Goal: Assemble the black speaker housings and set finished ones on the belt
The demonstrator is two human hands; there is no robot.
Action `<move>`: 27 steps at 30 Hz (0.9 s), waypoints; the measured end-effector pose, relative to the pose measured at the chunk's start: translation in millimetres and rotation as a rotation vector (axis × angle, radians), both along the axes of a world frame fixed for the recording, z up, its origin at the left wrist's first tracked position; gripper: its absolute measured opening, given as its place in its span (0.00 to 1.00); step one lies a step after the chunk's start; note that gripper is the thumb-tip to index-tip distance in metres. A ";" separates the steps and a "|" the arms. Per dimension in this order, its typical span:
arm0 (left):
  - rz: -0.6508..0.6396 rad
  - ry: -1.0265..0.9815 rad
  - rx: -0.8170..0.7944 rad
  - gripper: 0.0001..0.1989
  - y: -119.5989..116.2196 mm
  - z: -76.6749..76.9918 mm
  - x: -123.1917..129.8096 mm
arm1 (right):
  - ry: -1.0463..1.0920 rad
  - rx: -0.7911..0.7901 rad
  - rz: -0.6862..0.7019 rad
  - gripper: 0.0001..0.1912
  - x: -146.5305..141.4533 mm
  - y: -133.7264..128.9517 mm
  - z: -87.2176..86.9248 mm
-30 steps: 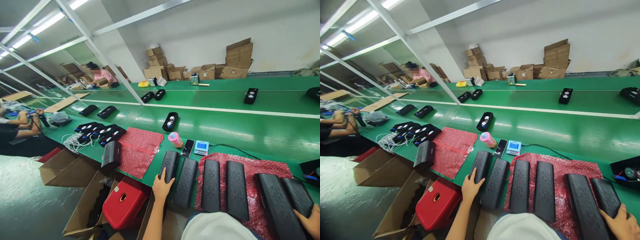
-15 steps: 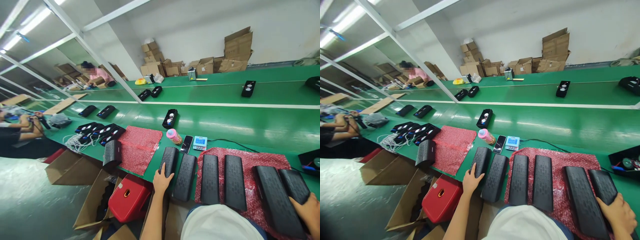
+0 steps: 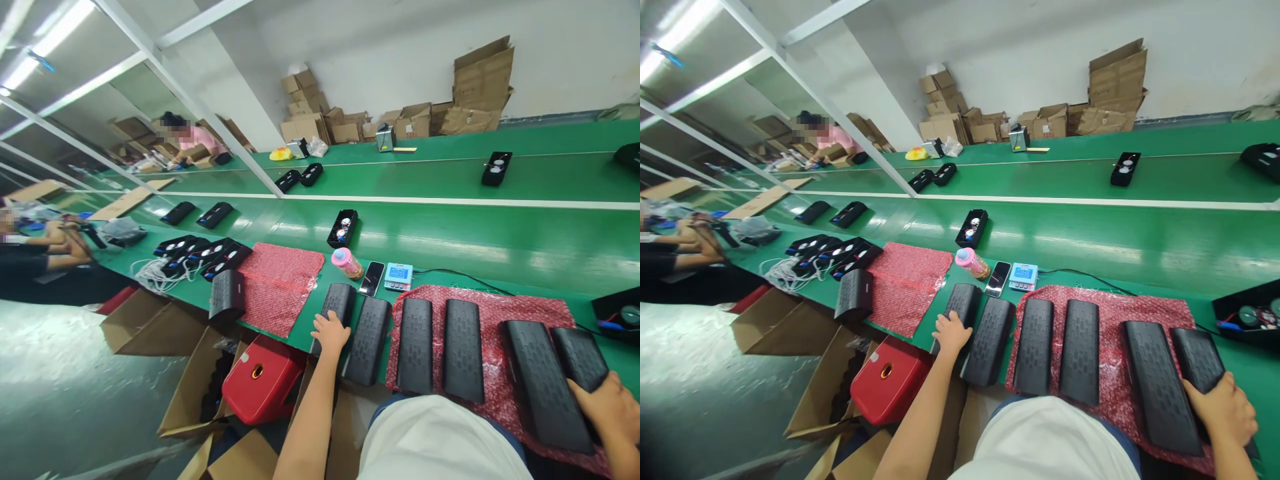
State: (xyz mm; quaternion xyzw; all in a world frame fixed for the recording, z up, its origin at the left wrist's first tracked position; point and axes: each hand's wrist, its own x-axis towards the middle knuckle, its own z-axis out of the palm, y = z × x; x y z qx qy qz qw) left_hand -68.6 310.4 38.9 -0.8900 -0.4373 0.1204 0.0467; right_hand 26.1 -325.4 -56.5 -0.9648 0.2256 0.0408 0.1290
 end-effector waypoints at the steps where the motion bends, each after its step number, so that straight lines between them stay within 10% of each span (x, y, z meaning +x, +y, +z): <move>1: -0.002 -0.010 0.026 0.37 -4.1 0.3 2.9 | -0.009 0.012 -0.061 0.60 -0.2 5.5 7.3; 5: -0.036 -0.052 0.057 0.32 -10.0 7.2 5.0 | -0.136 0.181 -0.114 0.59 -2.3 30.0 46.8; 8: -0.053 -0.064 0.074 0.31 -4.4 7.1 5.6 | -0.182 0.641 -0.063 0.53 -5.1 46.9 67.8; 15: -0.017 -0.037 0.023 0.33 8.4 3.0 14.0 | 0.043 0.954 -0.055 0.28 -15.5 73.2 74.0; 27: 0.105 0.010 -0.012 0.31 3.0 9.3 25.4 | -0.215 0.621 0.073 0.40 -33.1 149.1 78.8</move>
